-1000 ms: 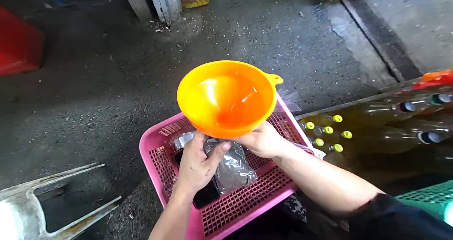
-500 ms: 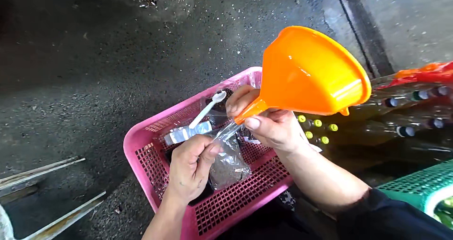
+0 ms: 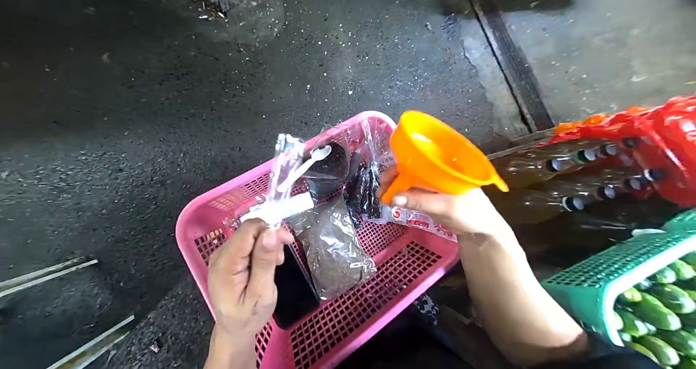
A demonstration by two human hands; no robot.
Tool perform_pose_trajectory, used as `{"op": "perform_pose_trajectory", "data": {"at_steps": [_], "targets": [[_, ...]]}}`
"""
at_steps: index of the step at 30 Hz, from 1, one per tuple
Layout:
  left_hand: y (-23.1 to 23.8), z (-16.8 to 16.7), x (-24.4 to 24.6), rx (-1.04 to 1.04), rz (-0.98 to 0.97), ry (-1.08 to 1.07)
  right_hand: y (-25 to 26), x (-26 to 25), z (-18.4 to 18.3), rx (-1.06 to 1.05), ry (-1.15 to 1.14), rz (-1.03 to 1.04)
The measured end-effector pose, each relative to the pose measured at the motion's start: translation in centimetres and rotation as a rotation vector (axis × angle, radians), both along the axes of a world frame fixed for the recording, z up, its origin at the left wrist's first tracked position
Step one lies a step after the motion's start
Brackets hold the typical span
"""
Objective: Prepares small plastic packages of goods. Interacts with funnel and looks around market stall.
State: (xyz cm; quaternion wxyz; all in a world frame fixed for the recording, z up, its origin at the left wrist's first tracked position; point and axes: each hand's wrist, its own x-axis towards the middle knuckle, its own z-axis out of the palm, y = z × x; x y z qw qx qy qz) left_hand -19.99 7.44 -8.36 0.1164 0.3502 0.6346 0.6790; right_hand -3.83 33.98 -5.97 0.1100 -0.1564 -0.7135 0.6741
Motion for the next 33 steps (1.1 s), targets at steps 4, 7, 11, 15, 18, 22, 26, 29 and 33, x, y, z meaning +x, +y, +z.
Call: {"op": "perform_pose_trajectory", "data": {"at_steps": [4, 7, 11, 15, 18, 22, 26, 29, 33], "targets": [[-3.1, 0.2, -1.5, -0.145, 0.243, 0.153, -2.0, 2.0, -0.5, 0.212, -0.492, -0.021], [-7.2, -0.5, -3.6, -0.512, 0.425, 0.301, -2.1, 2.8, -1.1, 0.133, -0.690, 0.039], [-9.3, -1.5, -3.6, -0.731, 0.413, 0.246, -2.5, 2.7, -2.2, 0.061, -0.770, 0.071], [-8.5, -2.2, -2.0, -0.729, 0.388, 0.171, -2.7, 2.5, -2.8, 0.239, -0.854, 0.156], [-7.7, -2.3, -1.6, -0.796, 0.413, 0.192, -2.4, 2.9, -2.3, 0.384, -0.900, 0.277], [-7.4, -2.4, -1.6, -0.840, 0.439, 0.266, -2.4, 4.8, 1.7, 0.603, -0.647, 0.186], [-7.5, -2.4, -1.6, -0.829, 0.436, 0.307, 0.6, 3.9, 3.1, 0.818, -0.426, -0.333], [-7.5, -2.6, -1.7, -0.811, 0.437, 0.320, 3.2, 3.0, 1.0, 0.726, -0.752, -0.247], [-8.4, -2.0, -1.7, -0.821, 0.430, 0.333, 2.2, 3.4, 0.0, 0.698, -0.942, -0.026]]}}
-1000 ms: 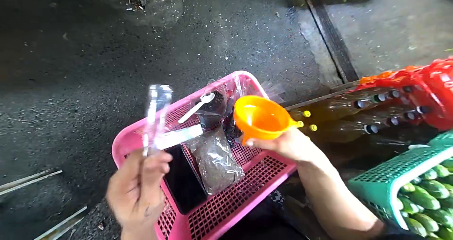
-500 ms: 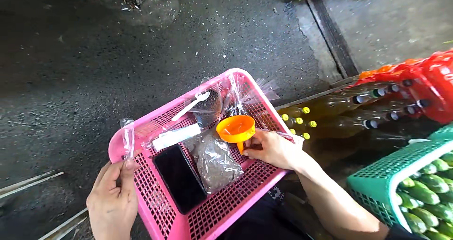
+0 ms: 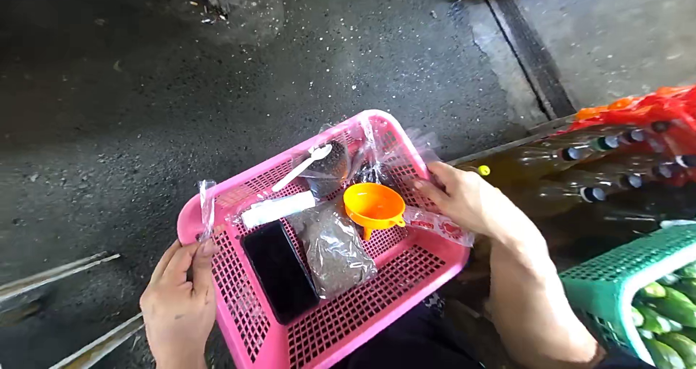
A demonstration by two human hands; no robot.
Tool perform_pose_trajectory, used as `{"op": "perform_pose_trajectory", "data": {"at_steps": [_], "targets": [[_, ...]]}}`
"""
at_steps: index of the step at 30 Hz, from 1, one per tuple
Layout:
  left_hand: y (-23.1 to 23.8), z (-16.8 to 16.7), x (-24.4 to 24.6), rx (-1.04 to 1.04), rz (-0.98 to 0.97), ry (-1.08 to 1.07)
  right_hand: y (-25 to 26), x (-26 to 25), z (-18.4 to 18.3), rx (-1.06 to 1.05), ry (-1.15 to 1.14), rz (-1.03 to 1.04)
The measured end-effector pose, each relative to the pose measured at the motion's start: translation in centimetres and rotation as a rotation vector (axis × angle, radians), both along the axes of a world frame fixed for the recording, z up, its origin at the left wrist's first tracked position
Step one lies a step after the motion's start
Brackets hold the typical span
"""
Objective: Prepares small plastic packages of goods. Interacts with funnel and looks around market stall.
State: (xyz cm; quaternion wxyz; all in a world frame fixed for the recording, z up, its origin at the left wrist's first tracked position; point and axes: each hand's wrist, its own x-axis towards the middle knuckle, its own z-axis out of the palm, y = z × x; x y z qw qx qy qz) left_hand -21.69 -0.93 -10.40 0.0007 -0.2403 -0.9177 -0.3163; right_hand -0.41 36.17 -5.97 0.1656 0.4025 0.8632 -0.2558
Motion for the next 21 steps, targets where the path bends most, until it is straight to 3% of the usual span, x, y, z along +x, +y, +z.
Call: {"op": "perform_pose_trajectory", "data": {"at_steps": [4, 7, 10, 12, 14, 16, 19, 21], "targets": [[-1.3, 0.5, -0.5, -0.026, -0.068, -0.029, -0.4, 2.0, 0.4, -0.184, -0.074, 0.051], [-2.5, 0.3, -1.2, -0.034, -0.089, -0.016, -0.1, 2.8, 0.3, -0.156, -0.035, 0.058], [-3.6, 2.8, -2.5, 0.043, -0.058, 0.036, 0.1, 3.2, 2.5, 0.015, 0.196, 0.062], [-2.7, 5.3, -2.6, 0.254, -0.049, 0.027, -0.2, 2.5, 5.2, 0.123, 0.485, 0.057], [0.1, 7.8, -2.1, 0.574, -0.201, -0.158, -0.6, 0.3, 7.4, 0.051, 0.889, 0.100], [4.2, 9.9, -1.0, 0.811, -0.416, -0.427, -1.4, -3.5, 8.2, -0.184, 1.169, 0.246], [9.5, 10.8, -0.1, 0.953, -0.634, -0.696, -3.7, -8.8, 8.3, -0.417, 1.115, 0.421], [11.7, 10.6, 0.3, 0.963, -0.660, -0.828, -4.9, -10.9, 8.3, -0.556, 1.008, 0.476]]}}
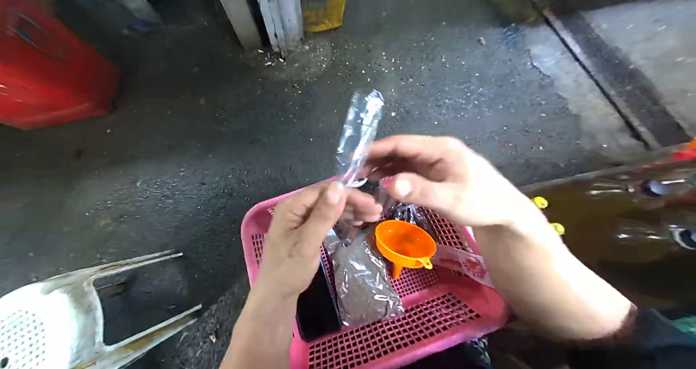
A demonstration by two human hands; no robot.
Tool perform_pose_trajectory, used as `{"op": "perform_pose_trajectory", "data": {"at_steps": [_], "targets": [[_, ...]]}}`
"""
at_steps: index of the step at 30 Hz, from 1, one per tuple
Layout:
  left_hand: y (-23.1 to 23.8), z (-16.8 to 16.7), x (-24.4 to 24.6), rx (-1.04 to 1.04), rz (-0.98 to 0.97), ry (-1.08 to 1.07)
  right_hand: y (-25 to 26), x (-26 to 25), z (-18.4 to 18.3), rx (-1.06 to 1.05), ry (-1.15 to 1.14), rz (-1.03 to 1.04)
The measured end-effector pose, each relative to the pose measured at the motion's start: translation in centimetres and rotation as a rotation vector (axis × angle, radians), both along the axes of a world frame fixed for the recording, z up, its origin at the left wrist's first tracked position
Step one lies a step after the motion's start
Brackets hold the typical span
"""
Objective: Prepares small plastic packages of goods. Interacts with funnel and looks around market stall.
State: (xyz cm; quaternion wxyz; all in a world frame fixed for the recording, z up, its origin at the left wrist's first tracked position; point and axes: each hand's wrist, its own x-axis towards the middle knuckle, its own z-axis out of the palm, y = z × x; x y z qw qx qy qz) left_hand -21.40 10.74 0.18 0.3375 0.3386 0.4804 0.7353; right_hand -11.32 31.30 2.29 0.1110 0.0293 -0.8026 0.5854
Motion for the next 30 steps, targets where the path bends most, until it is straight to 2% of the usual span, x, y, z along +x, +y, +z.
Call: {"op": "perform_pose_trajectory", "data": {"at_steps": [2, 4, 8, 13, 17, 20, 24, 27, 30], "targets": [[1.2, -0.4, 0.5, -0.028, -0.041, -0.099, -0.8, -1.2, -0.5, -0.116, -0.023, 0.064], [1.7, -0.9, 0.9, -0.070, -0.077, -0.169, -1.0, -1.8, -1.0, -0.187, -0.040, 0.023], [1.5, -1.6, 1.2, -0.163, -0.143, -0.294, -0.2, -2.2, -2.0, -0.211, -0.093, -0.117], [1.9, -1.8, 1.3, -0.162, -0.151, -0.278, 0.8, -2.3, -2.1, -0.183, -0.092, -0.209], [1.1, -1.8, 1.1, -0.202, -0.147, -0.053, 1.7, -1.9, -0.6, -0.196, -0.009, -0.183], [-0.3, -1.6, 0.8, -0.241, -0.023, 0.209, 2.9, -1.3, 0.6, -0.245, 0.150, -0.053], [-1.9, -0.9, 0.5, -0.223, 0.098, 0.290, 3.3, -1.1, 2.4, -0.136, 0.305, 0.082], [-3.2, -0.2, 0.3, -0.322, 0.182, 0.386, 3.4, -1.5, 2.6, -0.104, 0.236, 0.077], [-5.3, 0.9, -0.5, -0.585, 0.265, 0.614, 3.2, -1.8, 1.9, -0.003, 0.029, -0.020]]}}
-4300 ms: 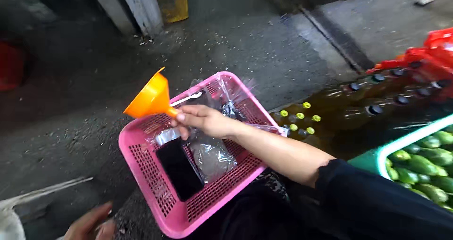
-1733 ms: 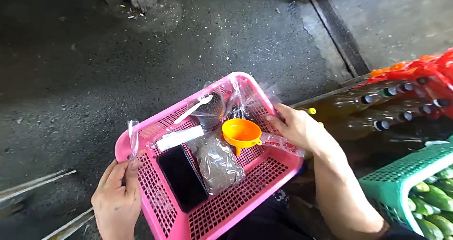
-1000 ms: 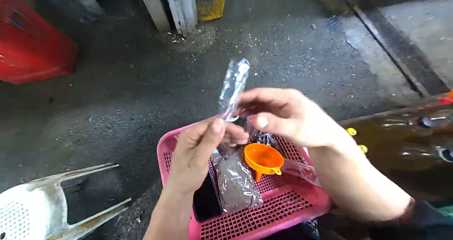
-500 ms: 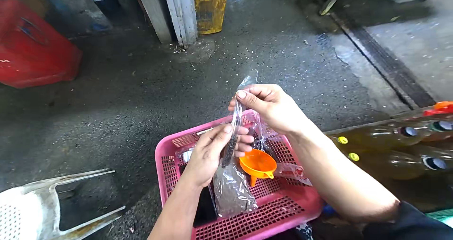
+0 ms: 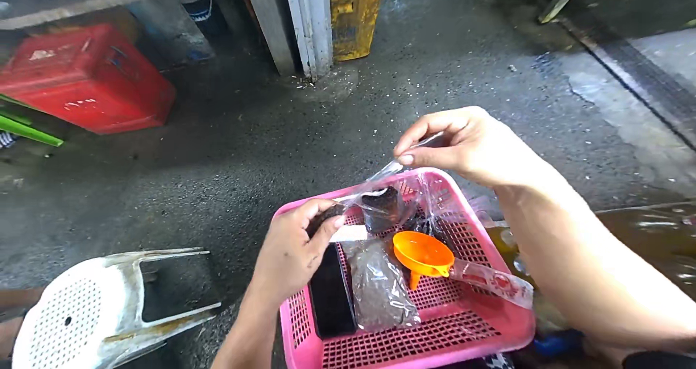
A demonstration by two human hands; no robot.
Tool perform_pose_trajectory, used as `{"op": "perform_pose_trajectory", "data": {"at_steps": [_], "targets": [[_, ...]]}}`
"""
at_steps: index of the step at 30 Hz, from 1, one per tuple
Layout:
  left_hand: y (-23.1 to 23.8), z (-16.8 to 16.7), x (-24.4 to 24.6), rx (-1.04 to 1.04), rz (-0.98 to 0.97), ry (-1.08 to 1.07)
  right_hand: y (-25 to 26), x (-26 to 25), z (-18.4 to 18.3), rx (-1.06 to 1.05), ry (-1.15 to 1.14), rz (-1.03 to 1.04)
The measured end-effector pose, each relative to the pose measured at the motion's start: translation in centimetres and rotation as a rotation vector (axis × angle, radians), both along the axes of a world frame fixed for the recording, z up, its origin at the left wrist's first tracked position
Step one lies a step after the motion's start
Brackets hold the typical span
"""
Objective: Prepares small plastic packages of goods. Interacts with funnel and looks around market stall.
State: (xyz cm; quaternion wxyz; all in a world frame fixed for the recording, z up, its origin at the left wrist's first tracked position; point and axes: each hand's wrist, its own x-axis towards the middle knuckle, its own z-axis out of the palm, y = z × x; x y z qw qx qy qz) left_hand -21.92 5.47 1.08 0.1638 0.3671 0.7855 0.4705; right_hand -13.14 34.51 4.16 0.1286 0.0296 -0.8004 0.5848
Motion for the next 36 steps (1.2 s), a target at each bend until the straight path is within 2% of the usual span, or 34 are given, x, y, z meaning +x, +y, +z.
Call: {"op": "perform_pose_trajectory", "data": {"at_steps": [3, 6, 8, 13, 19, 28, 33, 36], "targets": [[-1.7, 1.6, -1.1, -0.288, 0.003, 0.249, -1.0, -0.3, -1.8, 0.274, -0.118, -0.030], [-1.7, 3.6, -1.9, -0.468, -0.080, 0.443, -2.3, -0.8, -4.2, 0.563, -0.126, 0.022], [-0.7, 5.0, -2.4, -0.591, -0.135, 0.486, -2.7, -1.3, -5.2, 0.666, -0.163, 0.052], [4.0, 8.4, -2.7, -0.980, -0.251, 0.385, -2.3, -1.9, -6.3, 0.800, -0.198, 0.078], [6.6, 9.3, -2.8, -1.047, -0.310, 0.471, -1.4, -1.8, -6.7, 0.809, -0.232, 0.132], [6.8, 9.9, -2.9, -1.091, -0.278, 0.481, -1.1, -2.0, -6.0, 0.751, -0.329, 0.158], [7.4, 10.5, -2.8, -1.121, -0.292, 0.493, -0.4, -2.0, -5.0, 0.670, -0.184, 0.198], [7.5, 10.6, -2.8, -1.072, -0.300, 0.529, -0.4, -2.2, -4.1, 0.571, -0.103, 0.278]]}}
